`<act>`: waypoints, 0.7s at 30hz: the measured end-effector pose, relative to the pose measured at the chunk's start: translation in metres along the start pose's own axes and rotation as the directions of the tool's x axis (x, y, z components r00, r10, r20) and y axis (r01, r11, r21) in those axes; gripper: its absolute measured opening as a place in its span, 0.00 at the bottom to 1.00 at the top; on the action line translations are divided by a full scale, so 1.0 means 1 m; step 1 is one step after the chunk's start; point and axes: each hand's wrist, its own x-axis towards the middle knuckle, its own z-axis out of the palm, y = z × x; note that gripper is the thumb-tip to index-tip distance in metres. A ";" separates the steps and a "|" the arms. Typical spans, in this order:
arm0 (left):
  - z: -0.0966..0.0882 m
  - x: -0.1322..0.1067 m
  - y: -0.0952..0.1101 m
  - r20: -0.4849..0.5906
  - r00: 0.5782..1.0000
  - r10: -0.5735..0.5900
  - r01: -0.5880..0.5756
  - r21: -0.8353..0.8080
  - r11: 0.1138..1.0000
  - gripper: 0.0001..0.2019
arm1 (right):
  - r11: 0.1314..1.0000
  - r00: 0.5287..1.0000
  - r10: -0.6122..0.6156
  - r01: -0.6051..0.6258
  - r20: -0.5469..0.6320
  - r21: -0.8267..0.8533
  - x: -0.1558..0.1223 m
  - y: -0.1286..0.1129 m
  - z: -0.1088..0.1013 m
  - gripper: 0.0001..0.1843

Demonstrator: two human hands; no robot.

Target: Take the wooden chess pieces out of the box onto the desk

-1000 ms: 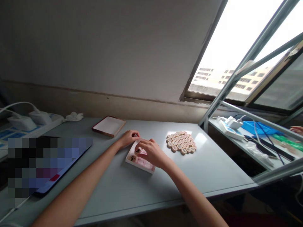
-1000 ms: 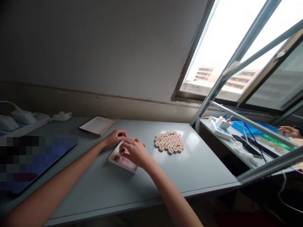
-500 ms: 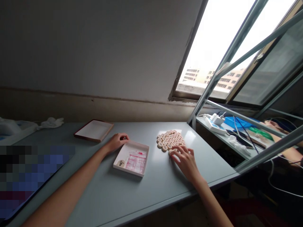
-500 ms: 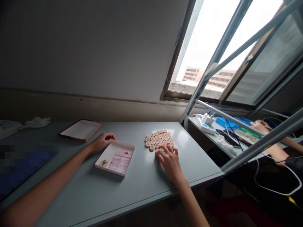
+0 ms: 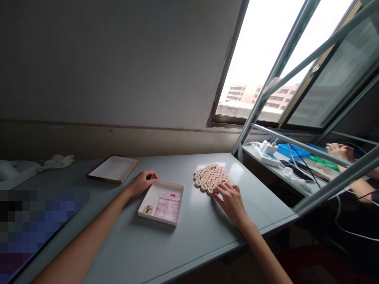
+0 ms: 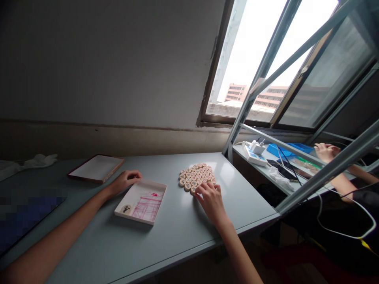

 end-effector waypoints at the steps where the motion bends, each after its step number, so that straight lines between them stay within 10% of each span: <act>1: 0.000 0.000 0.000 -0.004 1.000 0.005 -0.005 -0.003 1.000 0.10 | 1.000 1.000 0.003 -0.003 0.006 0.007 0.001 -0.001 -0.001 0.07; 8: 0.002 0.000 -0.002 -0.004 1.000 0.023 -0.023 -0.022 0.999 0.10 | 0.961 0.984 -0.142 0.110 0.109 0.255 0.025 -0.060 -0.016 0.05; 16: 0.001 -0.001 -0.003 -0.028 0.999 0.030 -0.031 -0.011 0.999 0.09 | 0.719 0.756 -0.631 0.485 0.174 0.498 0.075 -0.148 0.026 0.13; 21: 0.000 -0.001 -0.003 -0.008 0.999 0.042 -0.042 -0.013 0.999 0.09 | 0.818 0.866 -0.477 0.375 0.151 0.437 0.071 -0.128 0.012 0.12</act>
